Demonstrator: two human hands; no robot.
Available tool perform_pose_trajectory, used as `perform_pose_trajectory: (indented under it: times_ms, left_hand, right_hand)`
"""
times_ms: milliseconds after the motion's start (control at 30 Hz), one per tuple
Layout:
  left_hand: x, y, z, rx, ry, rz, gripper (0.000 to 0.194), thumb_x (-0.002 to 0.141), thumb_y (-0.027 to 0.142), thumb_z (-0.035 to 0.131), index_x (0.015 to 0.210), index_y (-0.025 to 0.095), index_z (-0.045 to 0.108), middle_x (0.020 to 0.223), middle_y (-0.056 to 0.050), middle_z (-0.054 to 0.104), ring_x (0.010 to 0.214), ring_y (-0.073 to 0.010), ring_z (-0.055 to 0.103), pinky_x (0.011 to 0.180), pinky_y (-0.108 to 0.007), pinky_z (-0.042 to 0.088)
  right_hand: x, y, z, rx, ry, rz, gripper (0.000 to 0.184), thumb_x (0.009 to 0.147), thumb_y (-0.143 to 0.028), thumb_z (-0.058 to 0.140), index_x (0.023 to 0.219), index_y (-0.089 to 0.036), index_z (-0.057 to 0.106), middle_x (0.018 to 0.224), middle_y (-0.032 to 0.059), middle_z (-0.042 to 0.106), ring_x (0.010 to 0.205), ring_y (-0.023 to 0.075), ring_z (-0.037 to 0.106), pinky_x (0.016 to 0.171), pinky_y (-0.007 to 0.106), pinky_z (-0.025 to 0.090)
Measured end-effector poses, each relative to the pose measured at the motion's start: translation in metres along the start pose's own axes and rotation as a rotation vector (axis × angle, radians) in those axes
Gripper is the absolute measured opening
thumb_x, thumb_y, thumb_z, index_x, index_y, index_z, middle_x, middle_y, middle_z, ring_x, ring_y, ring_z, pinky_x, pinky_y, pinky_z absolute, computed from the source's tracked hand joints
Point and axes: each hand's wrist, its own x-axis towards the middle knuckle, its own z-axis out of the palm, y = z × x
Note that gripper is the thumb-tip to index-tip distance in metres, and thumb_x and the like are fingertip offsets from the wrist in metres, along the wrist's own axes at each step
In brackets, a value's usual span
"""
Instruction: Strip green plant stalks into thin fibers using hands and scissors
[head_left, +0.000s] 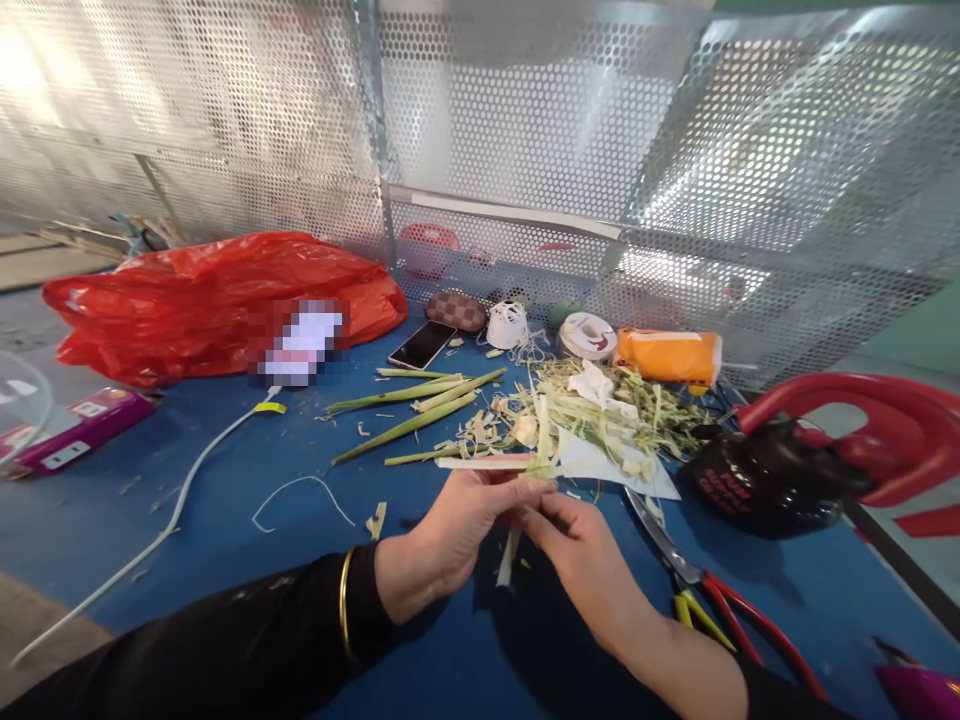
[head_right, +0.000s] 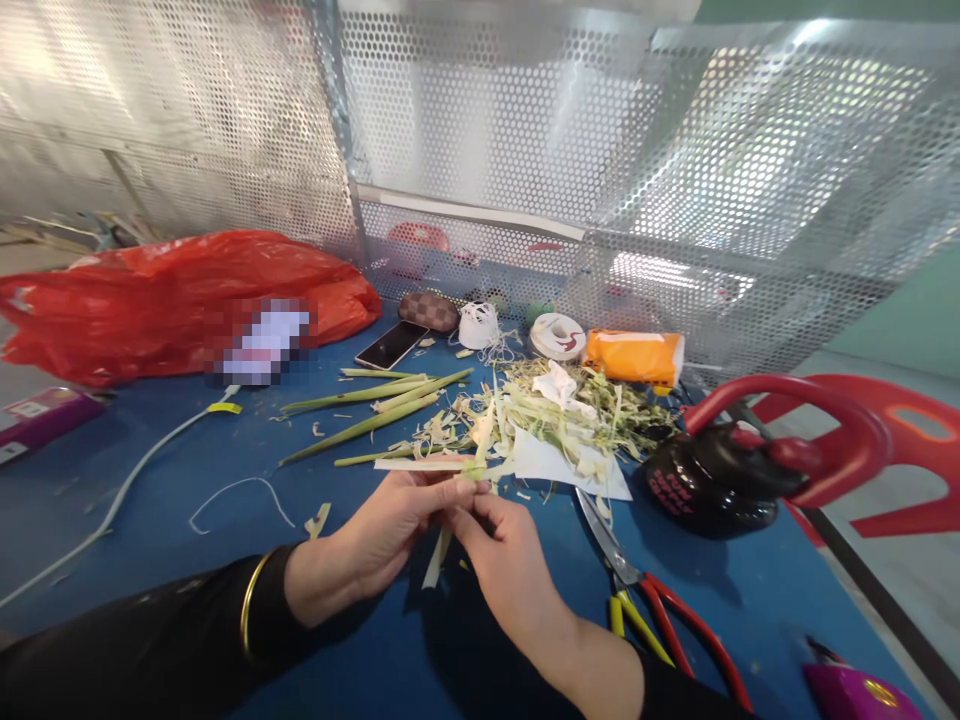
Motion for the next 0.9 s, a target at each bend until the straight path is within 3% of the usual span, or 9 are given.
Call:
perform_pose_trajectory:
  times_ms: [133, 333, 533, 733, 900]
  left_hand:
    - [0.003, 0.003, -0.002, 0.039, -0.002, 0.034, 0.023, 0.06, 0.019, 0.082, 0.08, 0.011, 0.073, 0.084, -0.009, 0.074, 0.082, -0.0177, 0.066, 0.077, -0.026, 0.05]
    - [0.008, 0.002, -0.007, 0.075, 0.001, 0.073, 0.026, 0.064, 0.021, 0.081, 0.087, 0.012, 0.071, 0.08, -0.007, 0.074, 0.074, -0.0148, 0.066, 0.071, -0.024, 0.049]
    - [0.008, 0.002, -0.006, 0.041, 0.064, 0.045, 0.037, 0.064, 0.022, 0.081, 0.097, 0.012, 0.066, 0.08, -0.006, 0.074, 0.07, -0.0142, 0.067, 0.069, -0.024, 0.049]
    - [0.003, 0.004, -0.005, -0.01, -0.005, -0.007, 0.038, 0.071, 0.028, 0.077, 0.103, 0.012, 0.065, 0.079, -0.006, 0.072, 0.073, -0.0137, 0.066, 0.073, -0.024, 0.049]
    - [0.0, 0.002, -0.004, -0.021, -0.011, 0.017, 0.032, 0.066, 0.023, 0.08, 0.092, 0.012, 0.066, 0.072, -0.003, 0.068, 0.065, -0.0109, 0.062, 0.064, -0.02, 0.047]
  right_hand:
    - [-0.002, -0.005, -0.003, 0.053, -0.029, -0.019, 0.025, 0.081, -0.037, 0.06, 0.066, -0.016, 0.059, 0.067, -0.0004, 0.053, 0.068, 0.0145, 0.046, 0.065, 0.026, 0.04]
    - [-0.002, -0.007, -0.006, -0.027, -0.091, -0.064, 0.024, 0.081, -0.026, 0.053, 0.059, -0.018, 0.047, 0.06, -0.0037, 0.041, 0.061, 0.012, 0.038, 0.058, 0.024, 0.033]
    - [0.0, -0.005, -0.008, -0.13, -0.118, -0.143, 0.021, 0.086, -0.027, 0.05, 0.068, -0.017, 0.053, 0.076, 0.0011, 0.053, 0.077, 0.016, 0.048, 0.074, 0.027, 0.041]
    - [-0.001, 0.005, -0.003, -0.272, -0.023, -0.203, 0.025, 0.088, -0.029, 0.049, 0.066, -0.019, 0.052, 0.07, 0.0005, 0.054, 0.069, 0.0152, 0.05, 0.065, 0.025, 0.041]
    - [-0.003, 0.006, 0.007, -0.39, -0.008, -0.243, 0.019, 0.088, -0.025, 0.05, 0.075, -0.019, 0.062, 0.078, 0.0039, 0.064, 0.076, 0.018, 0.057, 0.071, 0.027, 0.044]
